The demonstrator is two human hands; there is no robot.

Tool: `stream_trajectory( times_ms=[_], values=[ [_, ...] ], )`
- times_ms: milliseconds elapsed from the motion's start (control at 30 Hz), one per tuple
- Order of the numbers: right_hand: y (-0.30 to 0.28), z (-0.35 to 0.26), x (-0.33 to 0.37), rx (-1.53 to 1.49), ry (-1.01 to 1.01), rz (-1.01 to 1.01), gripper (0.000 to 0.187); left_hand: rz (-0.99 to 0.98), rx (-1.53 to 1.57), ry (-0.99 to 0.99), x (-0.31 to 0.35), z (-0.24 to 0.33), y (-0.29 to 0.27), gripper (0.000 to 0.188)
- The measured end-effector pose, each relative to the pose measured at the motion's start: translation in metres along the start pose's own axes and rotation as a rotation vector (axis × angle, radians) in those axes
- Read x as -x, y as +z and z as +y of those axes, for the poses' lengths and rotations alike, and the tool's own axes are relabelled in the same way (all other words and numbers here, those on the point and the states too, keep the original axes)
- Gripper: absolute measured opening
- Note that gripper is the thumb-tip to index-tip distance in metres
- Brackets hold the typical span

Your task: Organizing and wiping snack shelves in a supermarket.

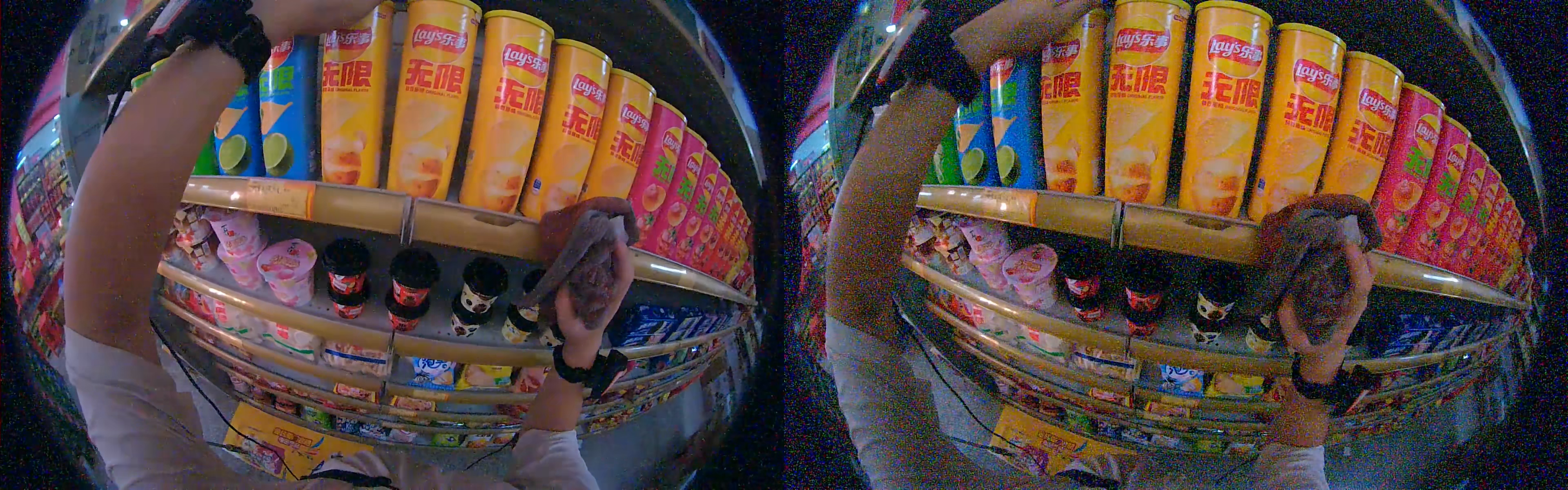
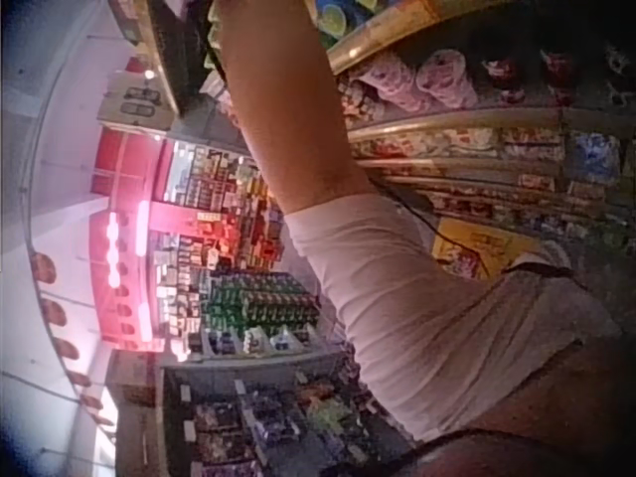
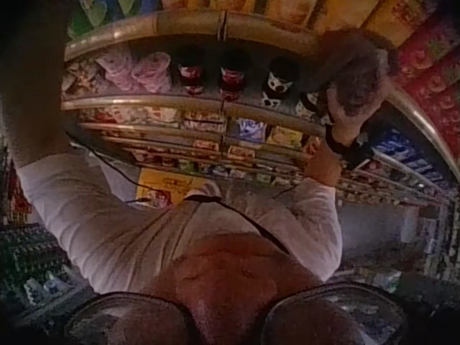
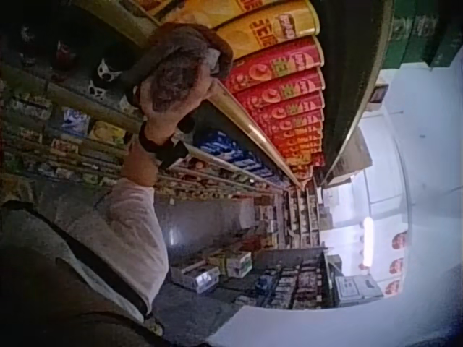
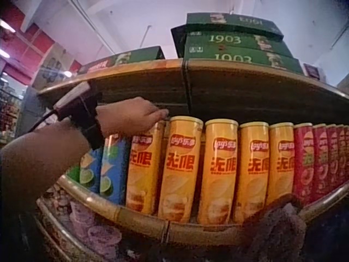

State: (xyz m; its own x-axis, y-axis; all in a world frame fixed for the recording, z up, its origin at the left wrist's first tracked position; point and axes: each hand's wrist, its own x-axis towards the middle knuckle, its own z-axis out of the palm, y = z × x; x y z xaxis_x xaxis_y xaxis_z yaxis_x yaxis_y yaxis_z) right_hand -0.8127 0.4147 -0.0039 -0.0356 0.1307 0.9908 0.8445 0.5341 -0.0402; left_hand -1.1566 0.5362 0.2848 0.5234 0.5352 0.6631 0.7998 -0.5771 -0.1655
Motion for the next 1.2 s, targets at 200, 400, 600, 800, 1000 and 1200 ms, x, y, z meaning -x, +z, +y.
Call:
stream_trajectory(
  times_ms=[200, 400, 600, 800, 1000, 1200],
  values=[
    [0.003, 0.002, -0.002, -0.045, -0.004, -0.002, 0.089, -0.048, 0.232, 0.182, -0.002, 0.005, -0.006, 0.068],
    [0.005, 0.005, -0.003, -0.057, -0.019, -0.002, 0.088, -0.250, 0.276, 0.208, -0.021, 0.022, 0.003, 0.075],
    [0.003, 0.003, -0.001, -0.016, -0.022, -0.001, 0.087, -0.316, 0.266, 0.125, -0.029, 0.021, 0.001, 0.066],
    [0.004, 0.003, 0.001, -0.012, -0.022, 0.030, 0.088, -0.268, 0.198, 0.071, -0.016, 0.030, -0.004, 0.062],
    [0.001, 0.003, -0.001, 0.018, -0.031, -0.009, 0.089, -0.270, 0.244, 0.066, -0.015, 0.030, -0.002, 0.062],
    [0.005, 0.003, 0.002, 0.030, -0.017, 0.026, 0.089, -0.289, 0.177, 0.074, -0.012, 0.030, -0.007, 0.068]
  ],
)
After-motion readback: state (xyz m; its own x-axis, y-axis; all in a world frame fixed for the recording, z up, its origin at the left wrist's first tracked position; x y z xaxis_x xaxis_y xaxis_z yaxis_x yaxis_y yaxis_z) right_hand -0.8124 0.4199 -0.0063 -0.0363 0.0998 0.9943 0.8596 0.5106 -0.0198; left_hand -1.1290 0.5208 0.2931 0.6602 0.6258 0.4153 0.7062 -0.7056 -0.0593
